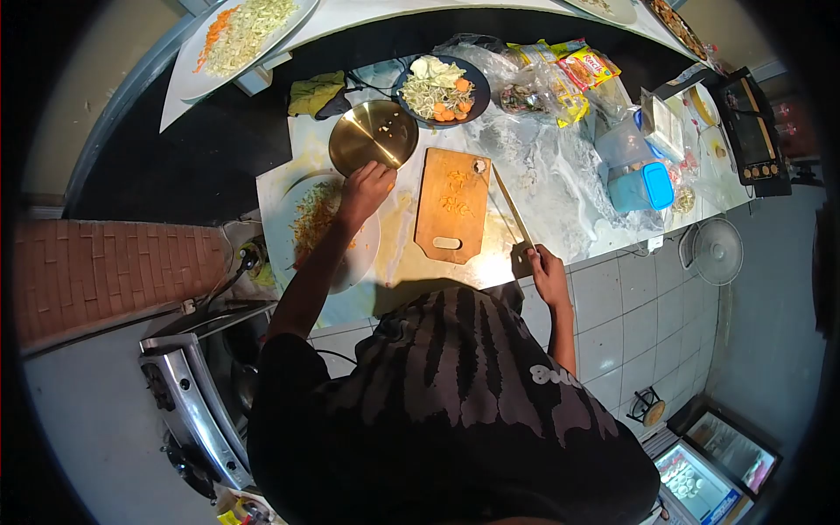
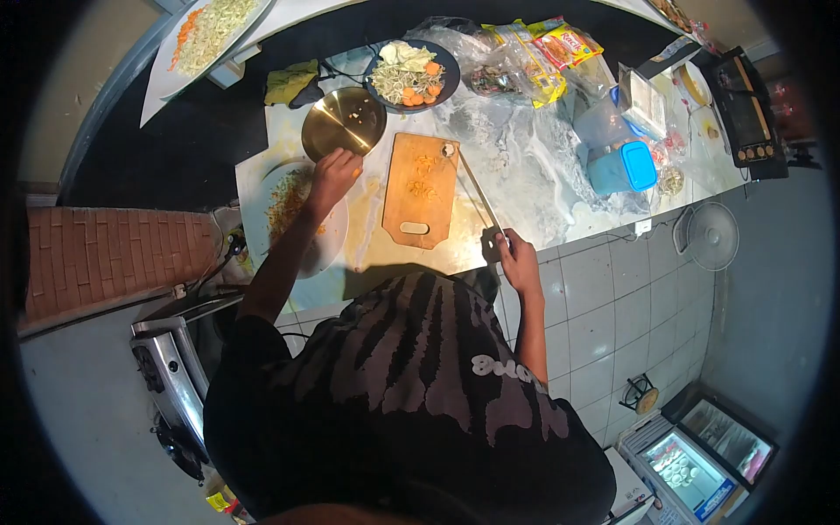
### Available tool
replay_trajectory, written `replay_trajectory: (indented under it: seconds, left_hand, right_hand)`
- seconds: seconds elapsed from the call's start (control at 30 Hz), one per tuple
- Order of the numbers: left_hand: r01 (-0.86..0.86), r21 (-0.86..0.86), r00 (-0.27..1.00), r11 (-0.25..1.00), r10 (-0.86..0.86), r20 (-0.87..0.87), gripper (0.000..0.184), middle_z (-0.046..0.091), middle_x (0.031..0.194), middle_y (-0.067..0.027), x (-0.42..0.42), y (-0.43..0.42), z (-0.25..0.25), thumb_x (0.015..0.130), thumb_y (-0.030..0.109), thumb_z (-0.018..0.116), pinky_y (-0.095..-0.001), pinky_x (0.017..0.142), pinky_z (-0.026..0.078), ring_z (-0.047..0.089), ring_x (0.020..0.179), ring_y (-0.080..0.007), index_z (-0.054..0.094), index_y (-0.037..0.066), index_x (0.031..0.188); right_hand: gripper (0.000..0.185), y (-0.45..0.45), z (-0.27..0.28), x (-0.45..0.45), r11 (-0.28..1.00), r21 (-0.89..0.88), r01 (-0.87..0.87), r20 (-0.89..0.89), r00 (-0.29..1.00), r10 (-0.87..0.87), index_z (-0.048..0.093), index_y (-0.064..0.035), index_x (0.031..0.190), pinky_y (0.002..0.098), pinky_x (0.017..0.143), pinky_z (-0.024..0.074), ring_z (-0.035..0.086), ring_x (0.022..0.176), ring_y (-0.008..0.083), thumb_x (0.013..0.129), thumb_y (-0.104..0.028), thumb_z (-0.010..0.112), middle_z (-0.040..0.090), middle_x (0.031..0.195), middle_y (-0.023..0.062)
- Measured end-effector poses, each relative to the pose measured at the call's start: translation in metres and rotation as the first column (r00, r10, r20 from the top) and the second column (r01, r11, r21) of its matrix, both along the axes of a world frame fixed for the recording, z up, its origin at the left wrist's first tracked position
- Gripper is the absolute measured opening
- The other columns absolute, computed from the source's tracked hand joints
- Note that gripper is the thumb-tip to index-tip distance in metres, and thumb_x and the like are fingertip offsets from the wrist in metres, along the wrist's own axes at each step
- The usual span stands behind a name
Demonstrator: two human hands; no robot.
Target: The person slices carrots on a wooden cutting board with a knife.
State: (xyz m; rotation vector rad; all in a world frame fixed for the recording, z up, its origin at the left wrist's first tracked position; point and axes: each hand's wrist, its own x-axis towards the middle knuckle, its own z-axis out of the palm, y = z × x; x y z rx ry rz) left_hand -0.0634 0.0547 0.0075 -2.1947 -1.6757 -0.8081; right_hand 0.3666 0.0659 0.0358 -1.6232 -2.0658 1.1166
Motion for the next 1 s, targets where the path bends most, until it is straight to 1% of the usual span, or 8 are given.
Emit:
replay_trajectory:
  seconds: [0.3,0.4,0.53,0.6,0.73,0.9,0.93,1.0]
  left_hand:
    - [-0.108,-0.063,0.994,0.992,0.109,0.019,0.009,0.059,0.079,-0.0049,-0.001,0.0,-0.009,0.078,0.009,0.069,-0.037,0.07,0.053,0.062,0.08,-0.0242,0.061,0.01,0.082]
    - [-0.131,-0.077,0.984,0.988,0.139,0.107,0.009,0.06,0.081,-0.0053,0.001,0.003,-0.005,0.081,0.01,0.07,-0.0381,0.071,0.053,0.062,0.084,-0.0257,0.061,0.009,0.082]
    - [-0.181,-0.144,0.965,0.973,0.204,0.163,0.012,0.062,0.08,-0.0092,0.02,-0.004,0.047,0.088,0.015,0.069,-0.0412,0.07,0.051,0.064,0.082,-0.0297,0.06,0.009,0.082]
    - [-0.32,-0.371,0.794,0.872,0.461,0.397,0.022,0.063,0.077,-0.0143,0.038,-0.012,0.058,0.096,0.022,0.065,-0.043,0.067,0.049,0.064,0.075,-0.0341,0.057,0.006,0.082]
    - [-0.208,-0.383,0.652,0.9,0.42,0.632,0.023,0.062,0.074,-0.0178,0.054,-0.021,0.056,0.099,0.023,0.059,-0.0434,0.064,0.047,0.061,0.068,-0.0375,0.057,0.005,0.085]
    - [-0.086,-0.228,0.572,0.97,0.235,0.786,0.018,0.055,0.069,-0.0125,0.07,-0.021,0.041,0.1,0.014,0.048,-0.0362,0.06,0.042,0.054,0.061,-0.0251,0.059,0.004,0.09]
    - [-0.087,-0.225,0.574,0.971,0.233,0.785,0.018,0.055,0.069,-0.0125,0.074,-0.022,0.04,0.1,0.014,0.048,-0.0362,0.06,0.042,0.054,0.061,-0.0251,0.059,0.004,0.09]
    - [-0.101,-0.324,0.473,0.94,0.332,0.816,0.019,0.049,0.071,-0.0054,0.084,-0.03,0.039,0.098,0.008,0.043,-0.0292,0.065,0.04,0.047,0.067,-0.0147,0.058,0.004,0.088]
  right_hand:
    - [0.042,-0.001,0.004,-0.004,1.0,-0.014,-0.002,0.006,1.0,0.002,0.065,-0.0006,0.102,0.042,0.05,0.0327,0.044,0.048,0.0251,0.103,-0.04,0.051,0.045,0.053,0.0153]
    - [0.042,0.0,0.008,-0.01,1.0,-0.001,0.008,-0.045,0.999,-0.008,0.065,-0.0007,0.101,0.0422,0.051,0.0341,0.045,0.049,0.0275,0.103,-0.04,0.051,0.047,0.054,0.0167]
    - [0.043,-0.001,0.03,-0.016,0.99,-0.064,-0.129,0.065,0.989,0.133,0.068,-0.0027,0.106,0.0452,0.059,0.0427,0.057,0.059,0.038,0.102,-0.043,0.052,0.055,0.061,0.0224]
    - [0.045,0.001,0.045,-0.019,0.956,-0.156,-0.25,0.12,0.956,0.269,0.07,-0.0053,0.113,0.0472,0.068,0.0482,0.065,0.073,0.0426,0.102,-0.045,0.051,0.062,0.07,0.0248]
    - [0.047,0.016,0.055,-0.022,0.884,-0.136,-0.448,0.169,0.869,0.466,0.072,-0.0085,0.114,0.05,0.073,0.0507,0.066,0.078,0.0426,0.102,-0.046,0.048,0.067,0.077,0.0222]
    - [0.045,0.051,0.039,-0.029,0.821,-0.021,-0.571,0.373,0.757,0.537,0.074,-0.0124,0.111,0.0523,0.075,0.052,0.066,0.079,0.043,0.102,-0.046,0.046,0.068,0.076,0.0222]
    - [0.045,0.058,0.037,-0.03,0.826,0.042,-0.563,0.369,0.777,0.51,0.074,-0.0116,0.108,0.0524,0.075,0.052,0.066,0.077,0.0431,0.103,-0.046,0.045,0.067,0.074,0.022]
    - [0.046,0.073,0.033,-0.034,0.829,0.106,-0.549,0.364,0.797,0.481,0.075,-0.0108,0.105,0.0525,0.074,0.0519,0.065,0.076,0.0432,0.103,-0.046,0.045,0.067,0.072,0.0219]
